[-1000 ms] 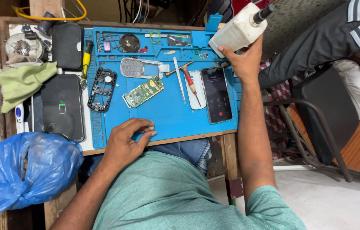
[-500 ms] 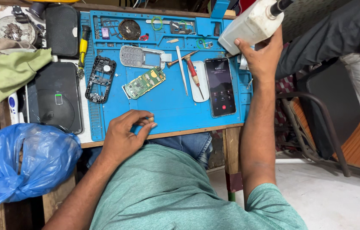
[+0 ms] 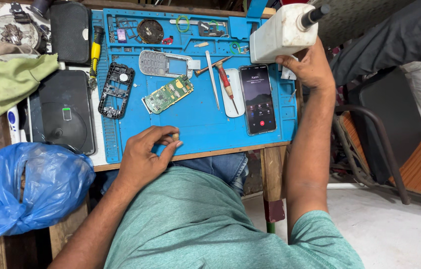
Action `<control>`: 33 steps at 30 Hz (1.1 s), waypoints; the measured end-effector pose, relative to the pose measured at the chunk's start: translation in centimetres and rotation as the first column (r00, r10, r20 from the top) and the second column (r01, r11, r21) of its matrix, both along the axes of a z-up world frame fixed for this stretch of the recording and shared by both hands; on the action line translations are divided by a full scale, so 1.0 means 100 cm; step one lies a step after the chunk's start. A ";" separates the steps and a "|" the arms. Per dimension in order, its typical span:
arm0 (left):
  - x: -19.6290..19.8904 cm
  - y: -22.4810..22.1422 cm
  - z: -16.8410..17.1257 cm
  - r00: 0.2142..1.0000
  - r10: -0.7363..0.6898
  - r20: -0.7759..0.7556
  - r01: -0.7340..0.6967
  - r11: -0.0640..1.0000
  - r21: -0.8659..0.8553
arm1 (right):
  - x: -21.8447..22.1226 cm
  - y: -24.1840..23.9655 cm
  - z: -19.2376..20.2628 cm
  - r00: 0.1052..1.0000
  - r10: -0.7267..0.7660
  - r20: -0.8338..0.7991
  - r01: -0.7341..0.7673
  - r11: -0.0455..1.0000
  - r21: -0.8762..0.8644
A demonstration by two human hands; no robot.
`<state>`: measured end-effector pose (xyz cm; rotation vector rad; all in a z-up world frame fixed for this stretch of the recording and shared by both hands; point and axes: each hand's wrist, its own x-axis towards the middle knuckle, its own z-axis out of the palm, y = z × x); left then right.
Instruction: The person handles a small component, then uses a soldering iron and tweezers to work on a smartphone motherboard. The person repeatedly applies the soldering iron to different points on the board while holding it with the other hand.
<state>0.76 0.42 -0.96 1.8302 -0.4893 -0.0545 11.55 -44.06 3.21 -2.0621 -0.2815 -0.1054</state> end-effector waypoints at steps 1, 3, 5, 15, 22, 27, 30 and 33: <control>0.000 0.000 0.000 1.000 0.000 -0.006 0.000 1.000 0.000 | 0.000 0.001 -0.001 1.000 -0.008 0.015 0.008 1.000 -0.013; 0.000 0.000 0.000 1.000 0.004 -0.005 -0.004 1.000 -0.004 | -0.002 0.003 -0.004 0.997 -0.067 -0.046 0.067 0.998 0.009; 0.000 0.001 -0.001 1.000 0.005 -0.004 -0.005 1.000 0.000 | -0.003 0.003 -0.006 0.997 -0.067 -0.022 0.067 0.998 -0.021; 0.000 0.001 0.000 0.999 0.030 -0.031 -0.031 0.998 -0.056 | -0.045 -0.013 0.015 0.969 -0.204 0.141 0.220 0.969 -0.112; 0.003 0.006 -0.010 0.983 0.037 -0.182 -0.079 0.970 -0.231 | -0.100 -0.026 0.003 0.859 -0.461 0.224 0.404 0.878 0.256; 0.004 0.010 -0.016 0.967 -0.031 -0.254 -0.061 0.936 -0.346 | -0.125 0.067 -0.020 0.933 -0.274 0.232 0.261 0.961 0.088; 0.004 0.011 -0.020 0.943 -0.069 -0.324 -0.071 0.913 -0.402 | -0.132 0.156 -0.030 0.979 -0.170 0.113 0.175 0.984 -0.039; 0.006 0.012 -0.024 0.915 -0.120 -0.384 -0.084 0.877 -0.474 | -0.128 0.220 -0.034 0.998 0.004 0.056 -0.004 1.000 0.000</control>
